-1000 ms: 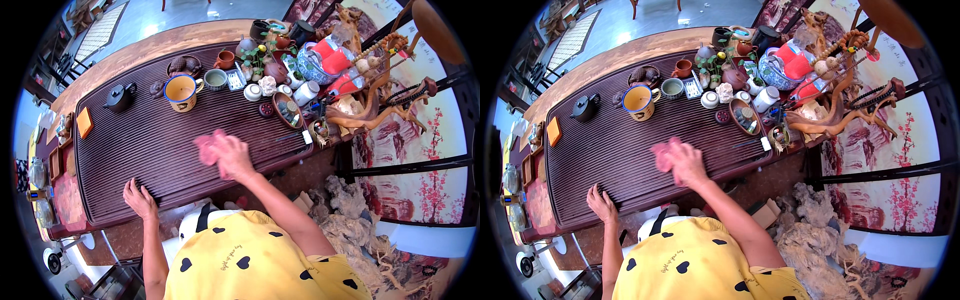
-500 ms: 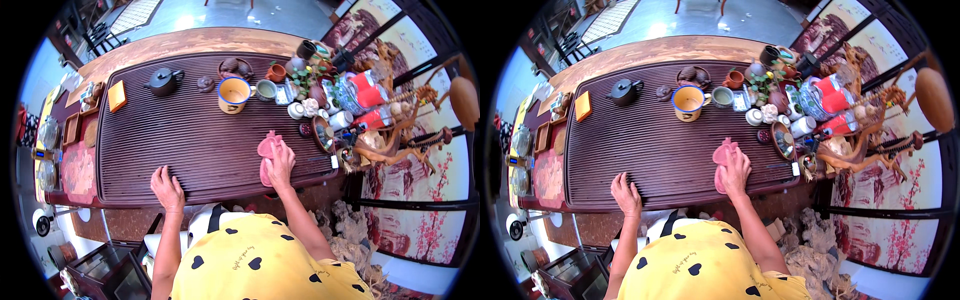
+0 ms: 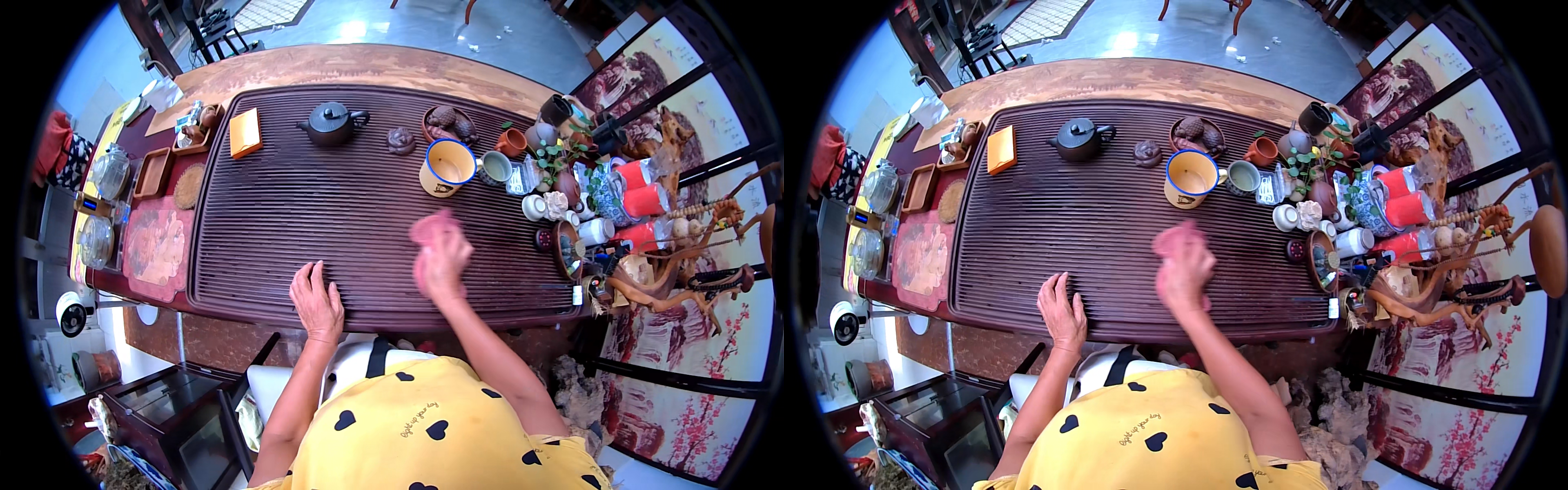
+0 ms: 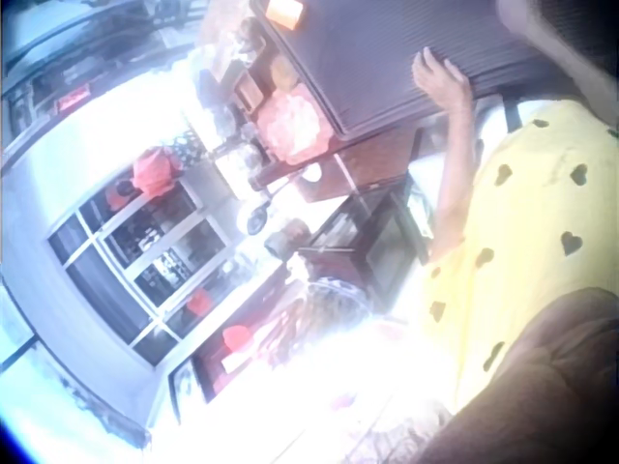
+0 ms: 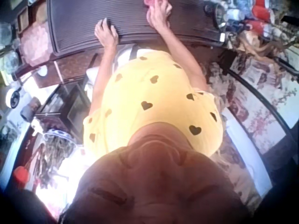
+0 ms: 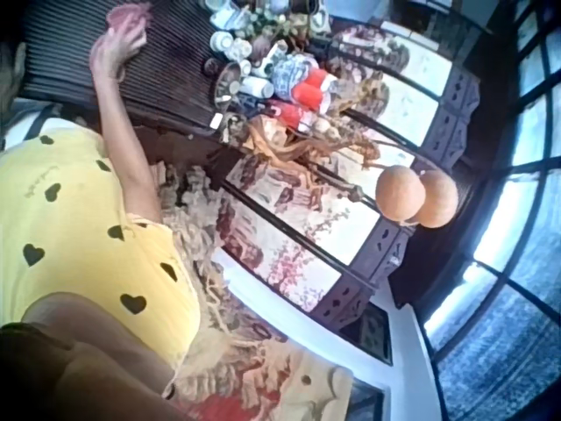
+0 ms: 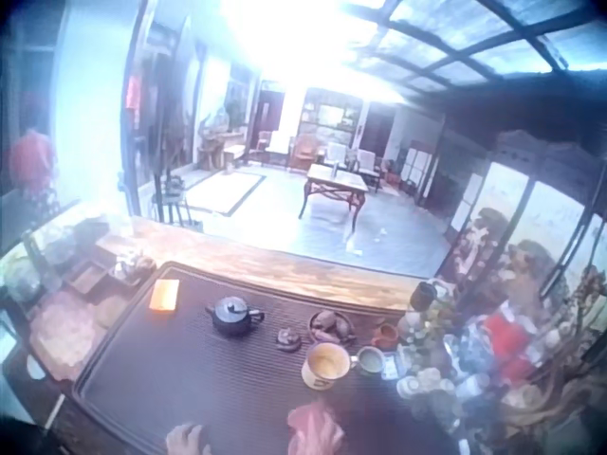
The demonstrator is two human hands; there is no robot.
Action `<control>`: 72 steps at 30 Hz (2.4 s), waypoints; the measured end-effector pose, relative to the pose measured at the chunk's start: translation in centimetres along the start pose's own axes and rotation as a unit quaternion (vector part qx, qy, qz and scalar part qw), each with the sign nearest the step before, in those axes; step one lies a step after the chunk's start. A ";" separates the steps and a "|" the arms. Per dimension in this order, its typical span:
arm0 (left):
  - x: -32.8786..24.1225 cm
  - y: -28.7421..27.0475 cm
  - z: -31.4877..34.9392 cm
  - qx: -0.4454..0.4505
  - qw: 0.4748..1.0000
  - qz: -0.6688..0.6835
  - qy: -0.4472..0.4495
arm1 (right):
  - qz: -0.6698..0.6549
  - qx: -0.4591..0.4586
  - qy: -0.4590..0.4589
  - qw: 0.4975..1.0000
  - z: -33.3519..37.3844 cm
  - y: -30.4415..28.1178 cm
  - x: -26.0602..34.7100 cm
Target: The person wipes a large wooden root sculpture and then wipes down the surface of a wooden tea tray with a pink cloth.
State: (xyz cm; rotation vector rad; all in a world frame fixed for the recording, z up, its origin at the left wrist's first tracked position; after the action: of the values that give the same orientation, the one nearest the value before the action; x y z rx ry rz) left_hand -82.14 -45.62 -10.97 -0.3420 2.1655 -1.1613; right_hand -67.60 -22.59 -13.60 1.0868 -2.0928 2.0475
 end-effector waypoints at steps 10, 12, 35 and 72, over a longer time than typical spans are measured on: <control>-6.8 3.1 -5.9 0.077 0.981 0.057 0.167 | -0.118 0.059 -0.031 0.991 3.1 -6.1 1.6; -7.3 5.9 -6.0 0.096 0.973 0.037 0.208 | -0.070 0.032 -0.020 0.997 4.7 -6.6 -2.6; 31.5 -7.4 -15.4 -0.030 0.999 -0.004 0.022 | -0.001 0.006 -0.065 0.998 6.8 -5.2 -5.4; 8.6 -12.1 3.5 -0.154 0.981 0.097 -0.069 | -0.011 0.001 -0.076 0.997 7.1 -5.4 -5.9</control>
State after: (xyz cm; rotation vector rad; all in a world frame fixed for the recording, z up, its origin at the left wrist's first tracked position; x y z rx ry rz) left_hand -87.27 -59.12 -6.14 -0.3242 2.1991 -0.6765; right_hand -57.43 -25.63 -12.69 1.2974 -2.1355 2.0163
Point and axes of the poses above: each hand's wrist, its own z-axis away from the middle knuckle, its own y-axis out of the palm, x = y × z, the point moved 7 cm from there along -z, towards the middle knuckle, and after that the axes turned 9 degrees about y, right-handed, at the moved point
